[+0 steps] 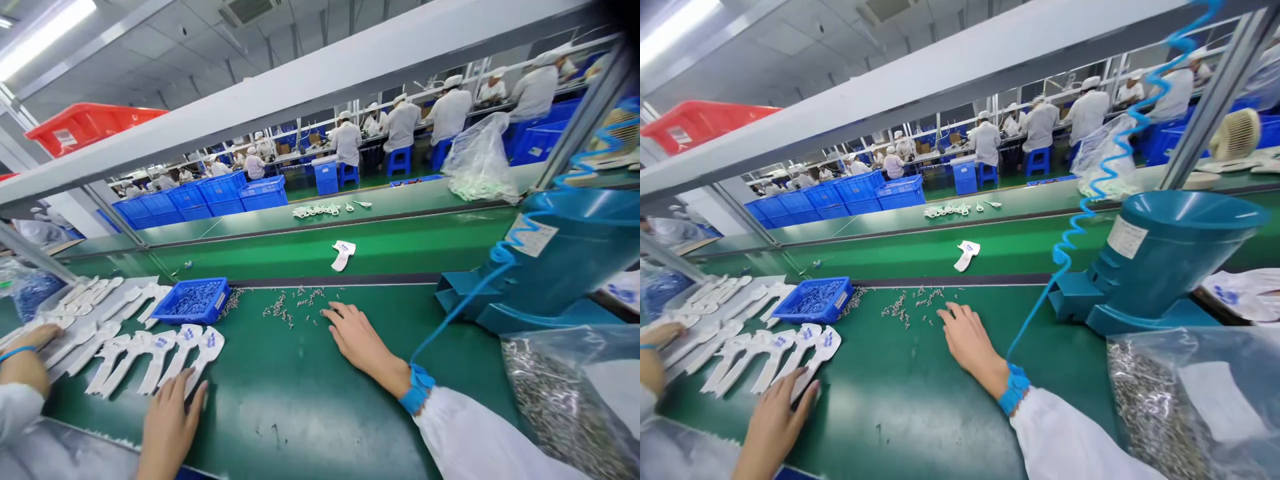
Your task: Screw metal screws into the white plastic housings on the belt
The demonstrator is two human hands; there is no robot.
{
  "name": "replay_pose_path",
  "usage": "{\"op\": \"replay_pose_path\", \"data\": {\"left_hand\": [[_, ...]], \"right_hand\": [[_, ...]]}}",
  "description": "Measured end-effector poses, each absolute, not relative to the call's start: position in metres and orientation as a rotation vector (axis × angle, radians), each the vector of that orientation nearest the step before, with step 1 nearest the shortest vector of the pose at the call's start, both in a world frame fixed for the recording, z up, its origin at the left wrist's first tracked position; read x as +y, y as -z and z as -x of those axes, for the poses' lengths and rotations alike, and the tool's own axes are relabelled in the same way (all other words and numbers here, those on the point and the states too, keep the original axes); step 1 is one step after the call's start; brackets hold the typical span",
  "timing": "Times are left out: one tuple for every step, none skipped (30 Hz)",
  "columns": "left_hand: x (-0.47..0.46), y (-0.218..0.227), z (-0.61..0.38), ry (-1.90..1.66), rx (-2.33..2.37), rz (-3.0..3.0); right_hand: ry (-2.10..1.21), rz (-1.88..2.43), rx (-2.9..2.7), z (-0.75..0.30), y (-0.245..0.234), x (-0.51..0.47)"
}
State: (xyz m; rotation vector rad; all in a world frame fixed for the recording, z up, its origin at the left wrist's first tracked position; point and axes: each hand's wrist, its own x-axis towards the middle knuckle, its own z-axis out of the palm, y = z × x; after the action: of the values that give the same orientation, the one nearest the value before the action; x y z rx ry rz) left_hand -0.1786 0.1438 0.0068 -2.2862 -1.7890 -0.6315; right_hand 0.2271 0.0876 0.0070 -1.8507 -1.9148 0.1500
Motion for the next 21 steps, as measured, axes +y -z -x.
{"op": "replay_pose_path", "data": {"left_hand": [[0.138,0.002,0.184,0.649,-1.791,2.319],[0.132,0.007,0.184,0.692,-1.795,2.346],[0.126,0.011,0.18,0.743,-1.802,2.373],[0.119,0.013,0.172,0.801,-1.811,2.398],[0.112,0.013,0.163,0.857,-1.819,2.42],[0.105,0.012,0.152,0.903,-1.827,2.44],[0.097,0.011,0.139,0.949,-1.828,2.458],[0.088,0.01,0.125,0.984,-1.819,2.492],[0.079,0.009,0.111,1.012,-1.802,2.53],[0.069,0.008,0.095,1.025,-1.784,2.58],[0.058,0.008,0.078,1.009,-1.767,2.652],[0.048,0.007,0.06,1.006,-1.749,2.708],[0.037,0.007,0.043,1.0,-1.731,2.76],[0.027,0.007,0.025,0.986,-1.712,2.811],[0.017,0.007,0.009,0.986,-1.701,2.833],[0.008,0.007,-0.006,0.978,-1.691,2.856],[0.001,0.007,-0.019,0.967,-1.679,2.88],[-0.005,0.007,-0.03,0.953,-1.658,2.908],[-0.01,0.006,-0.037,0.934,-1.635,2.939],[-0.013,0.004,-0.042,0.915,-1.612,2.971],[-0.014,0.002,-0.046,0.9,-1.594,3.0]], "right_hand": [[-0.114,1.894,-1.916,-0.225,-0.009,0.093],[-0.089,1.931,-1.916,-0.225,-0.01,0.098],[-0.075,1.958,-1.915,-0.225,-0.011,0.101],[-0.068,1.977,-1.914,-0.227,-0.012,0.102],[-0.065,1.991,-1.91,-0.23,-0.012,0.101],[-0.061,2.004,-1.906,-0.233,-0.012,0.1],[-0.059,2.015,-1.9,-0.237,-0.013,0.097],[-0.064,2.023,-1.887,-0.242,-0.013,0.094],[-0.077,2.025,-1.868,-0.246,-0.013,0.09],[-0.098,2.024,-1.841,-0.25,-0.013,0.087],[-0.126,2.019,-1.808,-0.255,-0.013,0.084],[-0.158,2.015,-1.77,-0.259,-0.014,0.081],[-0.19,2.013,-1.736,-0.263,-0.015,0.078],[-0.213,2.017,-1.71,-0.267,-0.017,0.074],[-0.232,2.024,-1.691,-0.27,-0.019,0.07],[-0.248,2.032,-1.675,-0.273,-0.021,0.066],[-0.268,2.042,-1.658,-0.275,-0.024,0.061],[-0.298,2.048,-1.636,-0.276,-0.026,0.055],[-0.344,2.045,-1.607,-0.276,-0.029,0.049],[-0.406,2.032,-1.572,-0.276,-0.032,0.042],[-0.48,2.006,-1.541,-0.274,-0.034,0.035]]}}
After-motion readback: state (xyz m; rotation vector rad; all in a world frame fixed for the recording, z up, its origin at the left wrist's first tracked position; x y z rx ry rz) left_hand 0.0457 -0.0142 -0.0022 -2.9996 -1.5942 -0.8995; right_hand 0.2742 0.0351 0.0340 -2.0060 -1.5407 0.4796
